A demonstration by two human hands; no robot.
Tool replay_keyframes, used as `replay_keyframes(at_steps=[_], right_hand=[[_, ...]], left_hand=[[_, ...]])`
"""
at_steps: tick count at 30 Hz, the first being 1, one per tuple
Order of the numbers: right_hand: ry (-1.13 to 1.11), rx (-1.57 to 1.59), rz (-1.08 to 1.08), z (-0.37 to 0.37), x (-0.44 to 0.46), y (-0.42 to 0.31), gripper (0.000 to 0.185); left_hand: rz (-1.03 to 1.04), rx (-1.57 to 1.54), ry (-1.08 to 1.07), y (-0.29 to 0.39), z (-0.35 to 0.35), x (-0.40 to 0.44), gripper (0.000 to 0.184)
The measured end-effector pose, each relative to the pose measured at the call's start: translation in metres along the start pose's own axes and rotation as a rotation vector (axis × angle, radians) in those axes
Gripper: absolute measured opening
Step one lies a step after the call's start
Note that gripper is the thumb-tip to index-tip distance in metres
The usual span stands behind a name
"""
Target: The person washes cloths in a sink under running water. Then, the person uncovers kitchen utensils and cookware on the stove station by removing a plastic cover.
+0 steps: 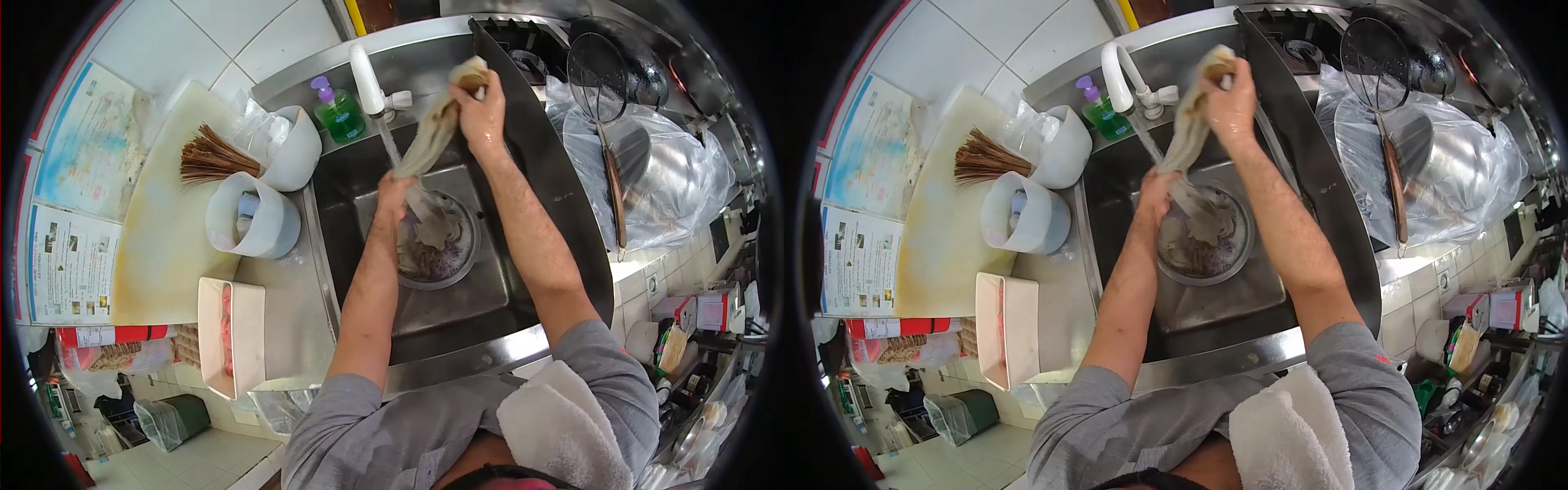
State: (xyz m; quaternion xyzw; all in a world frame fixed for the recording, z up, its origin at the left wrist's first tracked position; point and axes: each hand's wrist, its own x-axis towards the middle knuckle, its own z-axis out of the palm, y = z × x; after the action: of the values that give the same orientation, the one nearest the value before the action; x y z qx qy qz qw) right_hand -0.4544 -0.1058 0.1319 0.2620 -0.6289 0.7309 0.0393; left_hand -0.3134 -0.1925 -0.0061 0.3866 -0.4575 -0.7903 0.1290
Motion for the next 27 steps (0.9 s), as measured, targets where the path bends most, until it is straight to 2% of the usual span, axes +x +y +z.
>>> replay_keyframes(at_steps=[2, 3, 4, 5, 6, 8, 10, 11, 13, 14, 16, 18, 19, 22, 23, 24, 25, 26, 27], right_hand=[[0.025, -0.121, 0.158, -0.017, -0.010, 0.038, 0.032], [0.027, -0.153, 0.258, -0.018, -0.023, 0.077, 0.037], [-0.111, -0.191, 0.443, -0.021, -0.038, 0.126, 0.043], [-0.160, -0.054, 0.656, -0.015, -0.062, 0.128, 0.050], [-0.219, -0.028, 1.141, -0.010, -0.075, 0.119, 0.060], [-0.131, 0.060, 1.455, 0.006, -0.101, 0.151, 0.059], [-0.432, 1.214, 1.310, 0.018, -0.119, 0.170, 0.046], [-0.437, 1.219, 1.310, 0.023, -0.119, 0.172, 0.046], [-0.207, 1.015, 1.331, 0.036, -0.113, 0.151, 0.032], [-0.214, 1.013, 1.331, 0.040, -0.110, 0.137, 0.032], [-0.335, 0.881, 1.161, 0.049, -0.105, 0.095, 0.027], [-0.345, 0.851, 1.129, 0.059, -0.108, 0.086, 0.026], [-0.408, 0.809, 1.078, 0.060, -0.110, 0.089, 0.026], [-0.460, 0.821, 0.988, 0.042, -0.112, 0.114, 0.028], [-0.355, 0.844, 0.985, 0.030, -0.111, 0.115, 0.029], [-0.248, 0.866, 0.983, 0.024, -0.112, 0.113, 0.031], [-0.050, 0.693, 1.049, 0.022, -0.114, 0.106, 0.042], [-0.048, 0.688, 1.055, 0.017, -0.111, 0.099, 0.042], [-0.091, 0.647, 1.207, 0.012, -0.103, 0.086, 0.050]], left_hand=[[0.287, -0.252, -0.018, 0.008, -0.009, 0.004, 0.036], [0.353, -0.237, -0.048, 0.015, -0.008, 0.004, 0.037], [0.359, -0.235, -0.039, 0.020, -0.004, -0.001, 0.037], [0.417, -0.086, -0.055, 0.026, 0.004, -0.008, 0.036], [0.470, 0.064, -0.071, 0.030, 0.013, -0.015, 0.036], [0.422, 0.203, -0.159, 0.035, 0.029, -0.032, 0.035], [0.394, 0.144, -0.226, 0.036, 0.024, -0.038, 0.032], [0.412, -0.056, -0.216, 0.037, 0.018, -0.039, 0.031], [0.474, -0.374, -0.196, 0.040, -0.005, -0.036, 0.030], [0.512, -0.298, -0.107, 0.039, -0.021, -0.035, 0.034], [0.308, -0.315, -0.049, 0.024, -0.041, -0.024, 0.045], [0.120, -0.645, -0.177, -0.002, -0.034, -0.013, 0.053], [0.226, -0.832, -0.294, -0.009, -0.026, -0.011, 0.058], [0.303, -0.781, -0.287, -0.002, -0.021, -0.001, 0.055], [0.268, -0.700, -0.121, 0.005, -0.014, -0.003, 0.039], [0.266, -0.706, -0.118, 0.010, -0.009, -0.002, 0.039], [0.370, -0.474, -0.041, 0.015, -0.004, 0.003, 0.034], [0.467, -0.238, 0.034, 0.018, 0.000, 0.005, 0.032], [0.478, -0.149, 0.015, 0.021, 0.004, 0.003, 0.049]])
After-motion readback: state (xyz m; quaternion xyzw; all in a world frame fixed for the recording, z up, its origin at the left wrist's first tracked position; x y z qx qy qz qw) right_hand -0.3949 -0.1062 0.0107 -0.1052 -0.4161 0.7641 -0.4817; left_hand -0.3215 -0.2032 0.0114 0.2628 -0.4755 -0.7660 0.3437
